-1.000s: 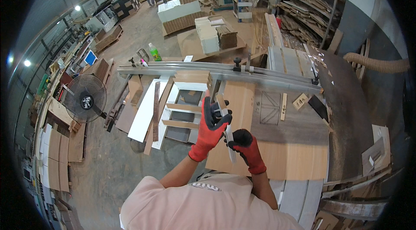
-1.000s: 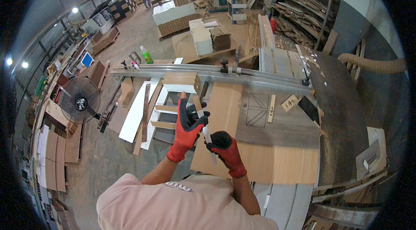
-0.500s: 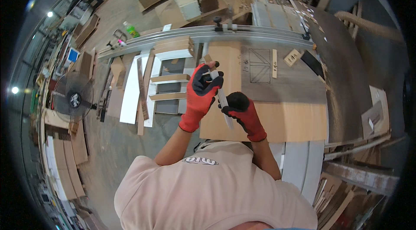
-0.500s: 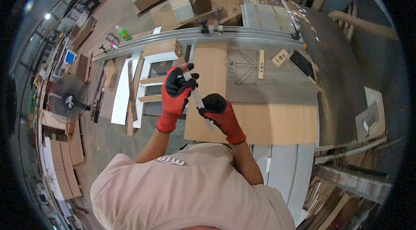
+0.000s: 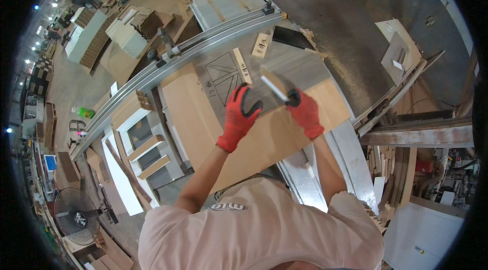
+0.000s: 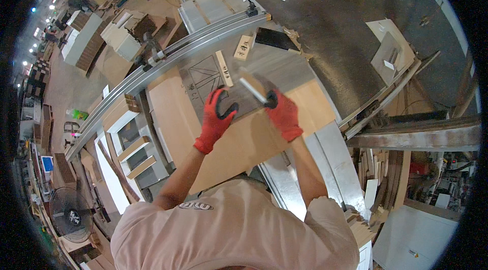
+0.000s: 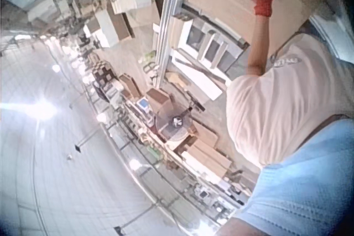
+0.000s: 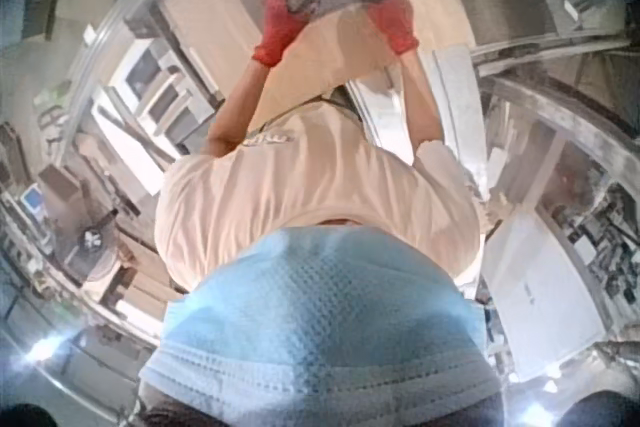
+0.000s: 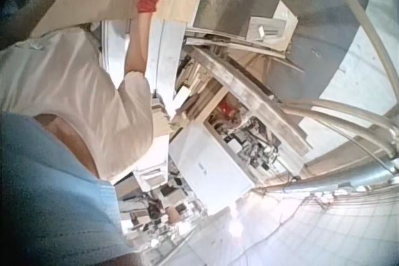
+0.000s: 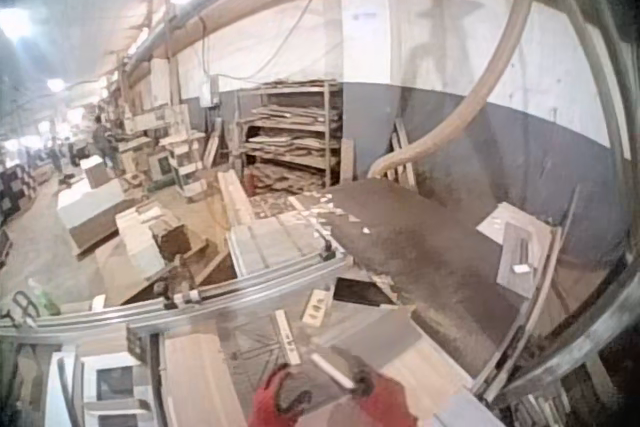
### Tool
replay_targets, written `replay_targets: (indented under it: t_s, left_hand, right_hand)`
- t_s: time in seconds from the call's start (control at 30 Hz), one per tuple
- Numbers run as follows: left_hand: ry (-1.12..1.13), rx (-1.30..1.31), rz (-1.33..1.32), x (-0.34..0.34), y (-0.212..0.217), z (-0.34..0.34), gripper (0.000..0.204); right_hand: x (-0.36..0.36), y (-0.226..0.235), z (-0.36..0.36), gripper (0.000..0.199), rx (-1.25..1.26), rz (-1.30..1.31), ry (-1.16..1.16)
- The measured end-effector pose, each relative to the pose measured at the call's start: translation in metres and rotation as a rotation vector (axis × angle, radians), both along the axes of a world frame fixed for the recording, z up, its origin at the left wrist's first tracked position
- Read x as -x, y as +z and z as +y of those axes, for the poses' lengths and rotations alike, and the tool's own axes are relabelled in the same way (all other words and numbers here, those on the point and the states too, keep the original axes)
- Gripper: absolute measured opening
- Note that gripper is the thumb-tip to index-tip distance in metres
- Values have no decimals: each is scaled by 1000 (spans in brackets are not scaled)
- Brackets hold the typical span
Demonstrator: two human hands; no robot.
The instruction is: The person uses a sliding table saw to cut smaller wooden panels from larger sheets, repeatedly positioning the wood against the fence and pushing the carriage through the blade.
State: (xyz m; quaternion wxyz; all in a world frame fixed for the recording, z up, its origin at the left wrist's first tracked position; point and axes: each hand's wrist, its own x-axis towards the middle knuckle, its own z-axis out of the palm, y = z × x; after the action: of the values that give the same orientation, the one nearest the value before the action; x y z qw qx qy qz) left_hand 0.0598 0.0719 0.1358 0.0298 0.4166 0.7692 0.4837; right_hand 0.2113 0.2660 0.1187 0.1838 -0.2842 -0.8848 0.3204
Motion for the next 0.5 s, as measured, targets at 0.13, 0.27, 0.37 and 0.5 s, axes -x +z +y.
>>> replay_targets:
  t_s: [0.13,0.27,0.37,0.5]
  left_hand:
    - [-211,64,135,13,-28,86,55]
    - [-230,156,360,42,-59,167,47]
    - [-156,238,521,65,-75,231,46]
    - [-136,336,429,78,-89,267,42]
  right_hand:
    - [18,-34,95,52,-450,-276,-80]
    - [55,-38,145,56,-472,-389,9]
    - [71,-51,182,57,-568,-336,18]
    - [73,-55,196,60,-669,-326,-96]
